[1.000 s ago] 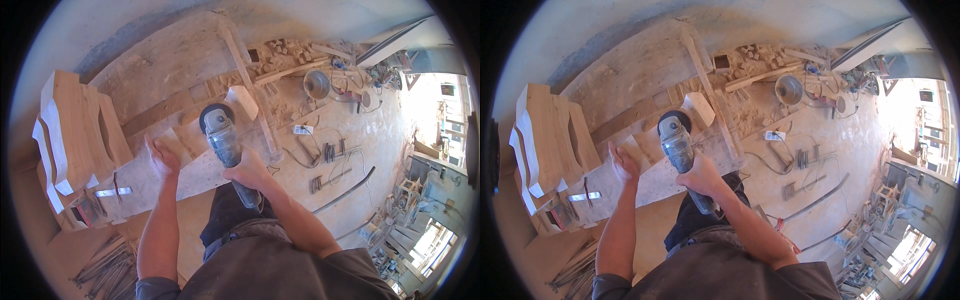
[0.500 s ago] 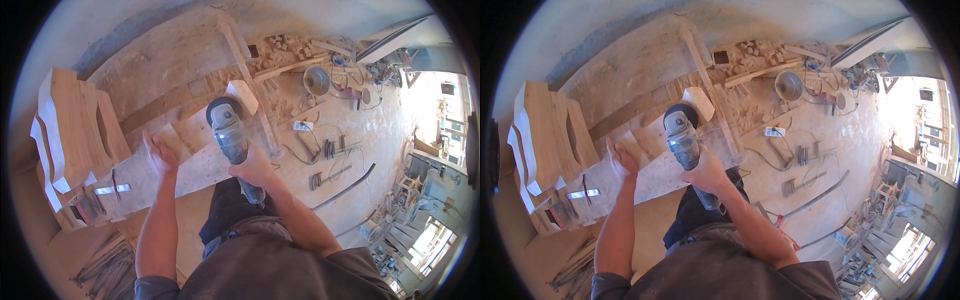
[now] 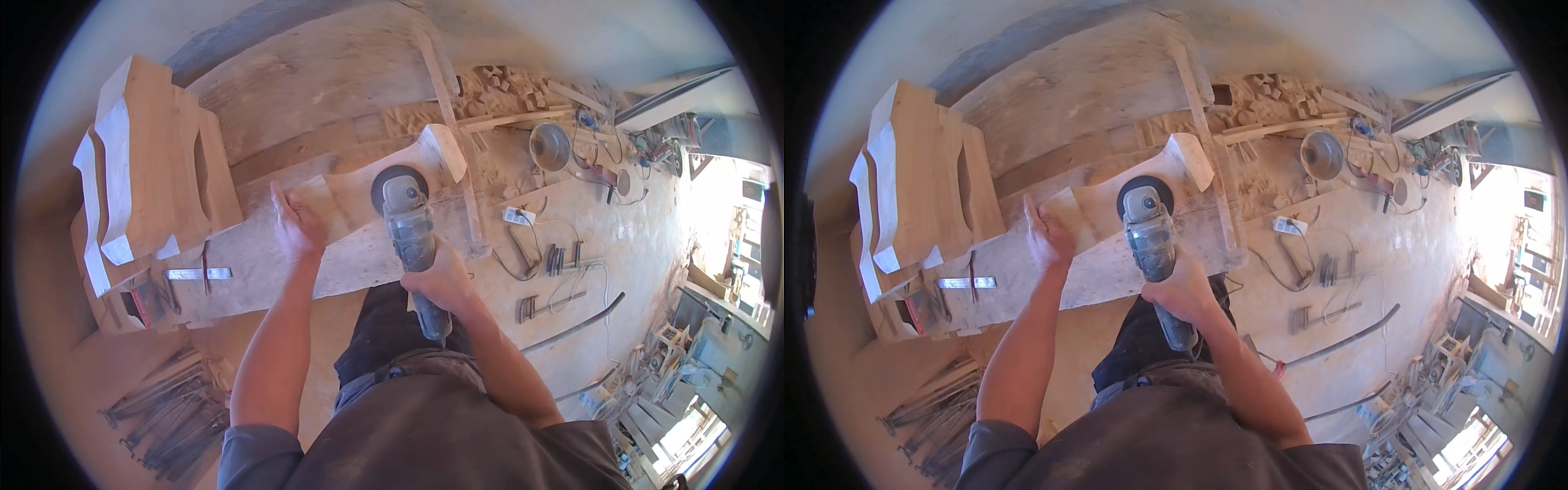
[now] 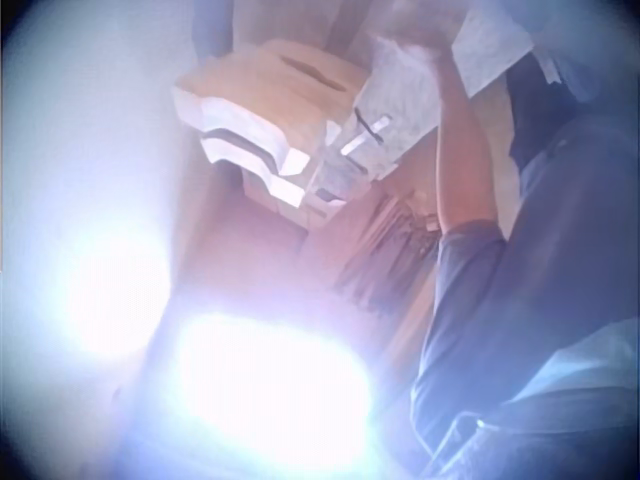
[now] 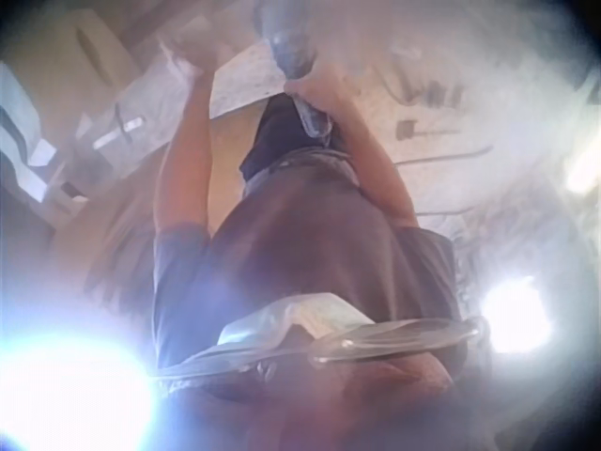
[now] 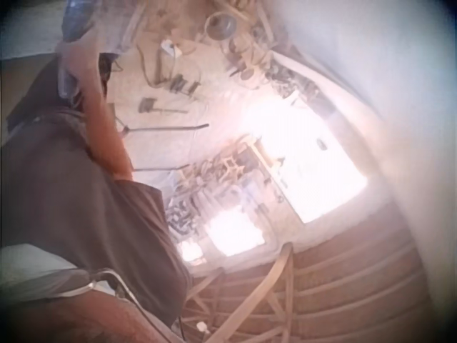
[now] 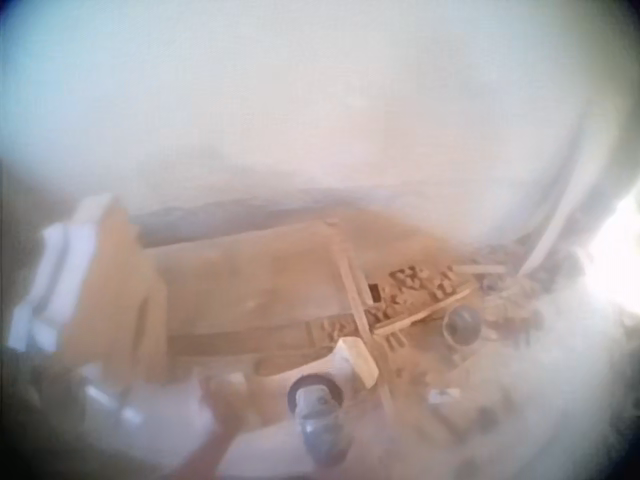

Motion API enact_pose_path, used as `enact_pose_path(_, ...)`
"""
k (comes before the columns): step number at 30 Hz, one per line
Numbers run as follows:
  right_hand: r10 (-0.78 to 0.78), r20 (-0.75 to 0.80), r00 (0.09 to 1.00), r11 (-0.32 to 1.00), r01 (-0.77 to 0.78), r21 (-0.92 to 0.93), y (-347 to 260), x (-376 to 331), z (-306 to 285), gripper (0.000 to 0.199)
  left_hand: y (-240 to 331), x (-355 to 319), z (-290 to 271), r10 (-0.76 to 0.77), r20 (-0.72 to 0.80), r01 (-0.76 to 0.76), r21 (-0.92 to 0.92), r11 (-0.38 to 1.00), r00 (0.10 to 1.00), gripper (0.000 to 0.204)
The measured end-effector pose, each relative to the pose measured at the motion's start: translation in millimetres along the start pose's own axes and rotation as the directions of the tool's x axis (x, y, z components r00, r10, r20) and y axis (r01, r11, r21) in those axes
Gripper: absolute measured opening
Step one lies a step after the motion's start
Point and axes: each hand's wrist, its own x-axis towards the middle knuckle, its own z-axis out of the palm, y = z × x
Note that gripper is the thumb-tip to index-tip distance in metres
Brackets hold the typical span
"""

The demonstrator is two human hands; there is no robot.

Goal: The person uses an angle grinder to smooth and shape a wooden piece on a workbench. They mark the wood with a pencil and ruler, then continue grinding along the marked lines. The person handles the wood and tools directly without visible protective gear.

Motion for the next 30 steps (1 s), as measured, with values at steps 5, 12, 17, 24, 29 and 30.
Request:
enact_pose_path(5,-0.001,0.068,0.998,0.999,-0.003,0.052,-2.3,-1.6,10.5,0.046,2.4,1.0,0.5,-0.015,-0.011,0.014,-0.039,0.999,1.0,0.061)
enact_pose_path(12,0.041,0.173,0.984,0.988,-0.066,0.141,-6.8,-3.0,16.4,0.05,10.9,-1.2,-5.6,-0.109,0.071,0.116,-0.099,0.988,0.992,0.063)
enact_pose_path(17,0.001,0.045,0.999,0.998,-0.003,0.058,-6.3,-5.2,12.7,0.048,-4.8,0.2,5.6,-0.034,-0.02,0.032,-0.102,0.994,0.999,0.061)
enact_pose_path(24,0.069,0.177,0.982,0.996,-0.078,0.048,-25.3,0.6,13.8,0.05,-4.4,1.7,5.2,-0.061,-0.003,0.06,-0.125,0.99,0.998,0.061)
enact_pose_path(29,0.0,0.01,1.0,0.996,0.001,-0.094,-17.1,-2.5,2.2,0.056,-3.3,0.0,5.7,-0.046,-0.006,0.045,-0.129,0.991,0.999,0.059)
enact_pose_path(30,-0.003,-0.027,1.0,0.989,-0.001,-0.149,-17.0,-6.2,-3.0,0.057,-4.6,0.9,6.4,-0.036,-0.015,0.034,-0.125,0.992,0.999,0.059)
